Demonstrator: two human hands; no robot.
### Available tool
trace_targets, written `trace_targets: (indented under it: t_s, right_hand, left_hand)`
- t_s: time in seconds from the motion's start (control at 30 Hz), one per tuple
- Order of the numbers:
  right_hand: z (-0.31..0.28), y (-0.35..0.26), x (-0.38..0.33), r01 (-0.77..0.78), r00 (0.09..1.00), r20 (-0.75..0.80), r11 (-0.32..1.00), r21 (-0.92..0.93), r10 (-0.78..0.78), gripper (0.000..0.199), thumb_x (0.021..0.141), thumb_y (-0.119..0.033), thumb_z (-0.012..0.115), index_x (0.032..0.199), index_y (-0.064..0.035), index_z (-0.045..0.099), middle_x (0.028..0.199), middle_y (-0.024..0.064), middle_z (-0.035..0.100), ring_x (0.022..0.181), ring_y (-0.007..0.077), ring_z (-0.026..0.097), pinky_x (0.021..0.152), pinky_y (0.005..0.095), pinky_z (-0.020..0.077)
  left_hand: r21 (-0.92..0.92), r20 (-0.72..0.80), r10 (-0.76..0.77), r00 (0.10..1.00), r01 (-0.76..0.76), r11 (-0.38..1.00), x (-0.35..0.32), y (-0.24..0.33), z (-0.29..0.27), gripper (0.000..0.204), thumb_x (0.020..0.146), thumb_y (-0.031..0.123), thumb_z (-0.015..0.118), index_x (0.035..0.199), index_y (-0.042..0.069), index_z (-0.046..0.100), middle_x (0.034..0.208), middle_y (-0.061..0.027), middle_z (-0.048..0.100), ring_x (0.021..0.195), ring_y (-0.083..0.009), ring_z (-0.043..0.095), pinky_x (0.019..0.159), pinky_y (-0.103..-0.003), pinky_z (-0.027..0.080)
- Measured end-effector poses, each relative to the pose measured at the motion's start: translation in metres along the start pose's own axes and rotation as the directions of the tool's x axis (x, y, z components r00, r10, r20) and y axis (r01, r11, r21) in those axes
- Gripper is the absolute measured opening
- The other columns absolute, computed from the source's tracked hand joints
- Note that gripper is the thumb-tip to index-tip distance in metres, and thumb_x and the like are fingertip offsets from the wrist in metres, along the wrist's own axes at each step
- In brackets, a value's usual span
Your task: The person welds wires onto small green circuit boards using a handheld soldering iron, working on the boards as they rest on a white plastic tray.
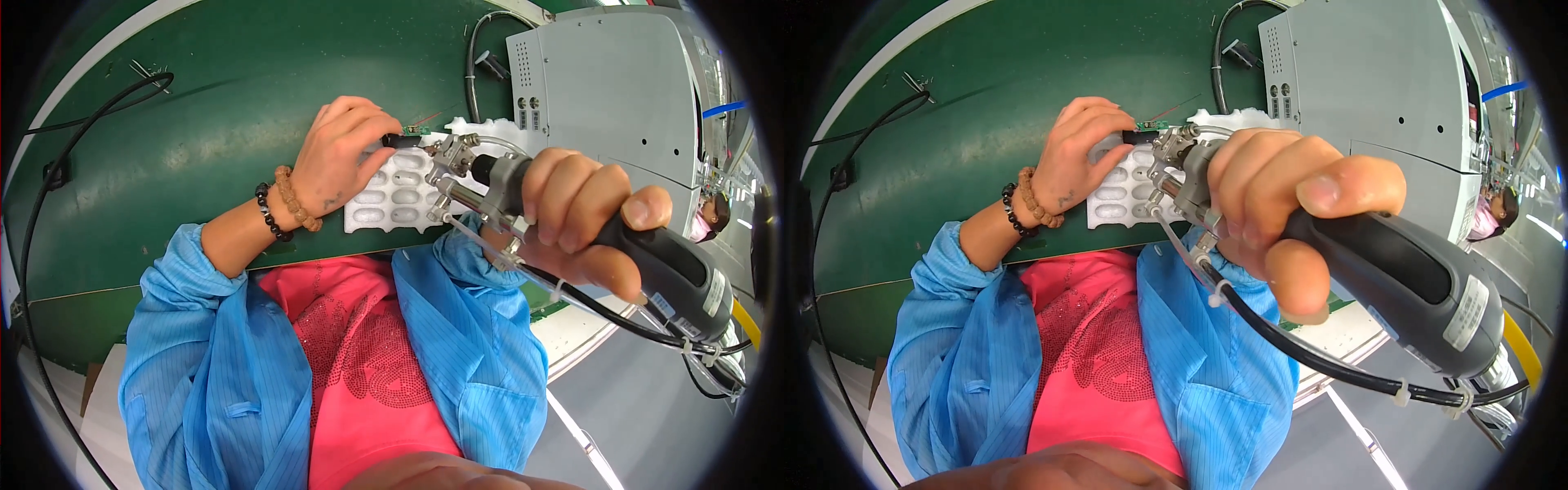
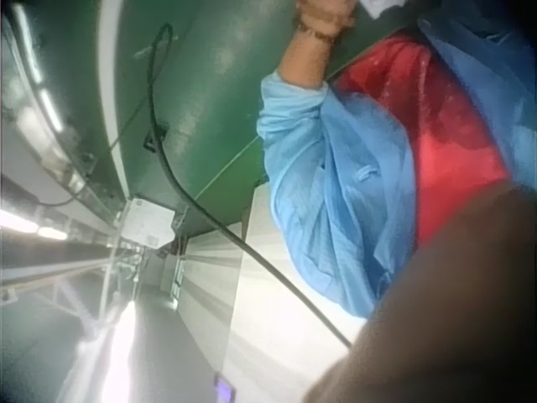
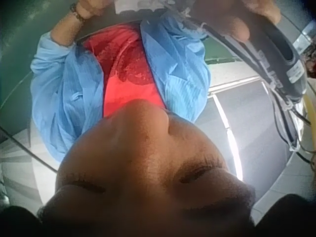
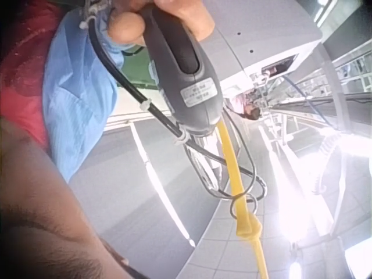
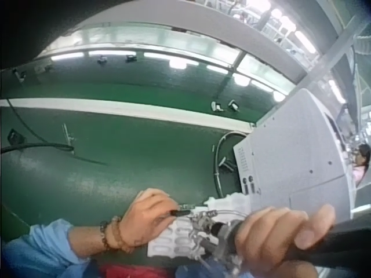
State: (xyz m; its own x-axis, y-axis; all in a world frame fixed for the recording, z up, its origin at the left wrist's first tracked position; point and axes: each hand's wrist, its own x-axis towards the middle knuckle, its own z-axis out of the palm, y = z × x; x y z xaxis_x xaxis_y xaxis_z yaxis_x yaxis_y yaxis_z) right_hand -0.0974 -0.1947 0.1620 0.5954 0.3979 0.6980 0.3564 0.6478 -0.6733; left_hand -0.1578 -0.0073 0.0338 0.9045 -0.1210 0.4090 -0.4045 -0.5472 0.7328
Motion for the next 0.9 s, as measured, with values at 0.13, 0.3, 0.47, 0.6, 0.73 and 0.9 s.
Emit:
trace_targets:
  t_s: [0.13, 0.3, 0.47, 0.6, 0.73, 0.9]
  right_hand:
    - [0.002, 0.003, 0.000, 0.041, 0.998, -0.039, 0.999, 0.000, -0.041, 0.047, 0.087, -0.035, 0.069, 0.112, -0.0051, 0.043, 0.066, 0.0032, 0.049, 0.050, 0.0144, 0.048, 0.048, 0.0291, 0.0394]
    - [0.002, 0.001, 0.001, -0.009, 1.000, 0.010, 0.998, -0.059, 0.010, 0.047, 0.088, -0.040, 0.065, 0.114, -0.0068, 0.044, 0.069, 0.0020, 0.050, 0.052, 0.0124, 0.047, 0.049, 0.0276, 0.0393]
    - [0.001, 0.000, 0.002, -0.078, 0.994, 0.066, 0.994, -0.079, 0.084, 0.049, 0.089, -0.046, 0.061, 0.116, -0.0087, 0.045, 0.071, 0.0004, 0.050, 0.054, 0.0108, 0.047, 0.050, 0.0264, 0.0397]
    - [0.000, 0.003, 0.004, -0.088, 0.993, 0.065, 0.992, -0.086, 0.094, 0.050, 0.089, -0.047, 0.061, 0.116, -0.0086, 0.045, 0.071, 0.0004, 0.050, 0.054, 0.0109, 0.048, 0.050, 0.0264, 0.0400]
    - [0.001, 0.009, 0.007, -0.117, 0.989, 0.079, 0.989, -0.090, 0.124, 0.050, 0.089, -0.047, 0.061, 0.117, -0.0083, 0.045, 0.071, 0.0005, 0.050, 0.055, 0.0110, 0.048, 0.050, 0.0265, 0.0402]
    - [0.005, 0.009, 0.008, -0.125, 0.987, 0.086, 0.986, -0.107, 0.134, 0.049, 0.089, -0.046, 0.061, 0.117, -0.0086, 0.046, 0.070, 0.0001, 0.049, 0.054, 0.0104, 0.048, 0.050, 0.0262, 0.0398]
  left_hand:
    - [-0.073, 0.017, 0.022, 1.000, -0.020, 0.997, 0.001, 0.000, 0.001, 0.030, 0.071, 0.006, 0.075, 0.098, 0.008, 0.063, 0.091, -0.0057, 0.064, 0.094, -0.0256, 0.058, 0.083, -0.037, 0.045]
    - [-0.123, -0.028, 0.055, 0.998, -0.059, 0.991, 0.000, 0.001, 0.005, 0.027, 0.072, 0.004, 0.073, 0.097, 0.007, 0.063, 0.089, -0.0069, 0.064, 0.092, -0.0260, 0.060, 0.082, -0.038, 0.047]
    - [-0.125, -0.048, 0.037, 0.998, -0.043, 0.991, -0.002, -0.001, 0.006, 0.026, 0.072, 0.003, 0.073, 0.096, 0.004, 0.063, 0.092, -0.0090, 0.065, 0.094, -0.0281, 0.060, 0.082, -0.038, 0.048]
    - [-0.139, -0.016, 0.000, 1.000, -0.002, 0.990, -0.001, -0.003, 0.008, 0.026, 0.071, 0.004, 0.073, 0.096, 0.003, 0.064, 0.095, -0.0096, 0.064, 0.096, -0.0291, 0.059, 0.082, -0.039, 0.048]
    - [-0.099, 0.027, 0.004, 1.000, -0.002, 0.995, -0.003, -0.006, 0.008, 0.025, 0.072, 0.007, 0.074, 0.095, 0.003, 0.064, 0.094, -0.0090, 0.063, 0.095, -0.0280, 0.058, 0.083, -0.038, 0.048]
    - [-0.102, 0.016, 0.013, 1.000, -0.011, 0.995, -0.003, -0.008, 0.007, 0.024, 0.073, 0.009, 0.073, 0.094, 0.003, 0.064, 0.092, -0.0091, 0.063, 0.094, -0.0278, 0.058, 0.083, -0.038, 0.047]
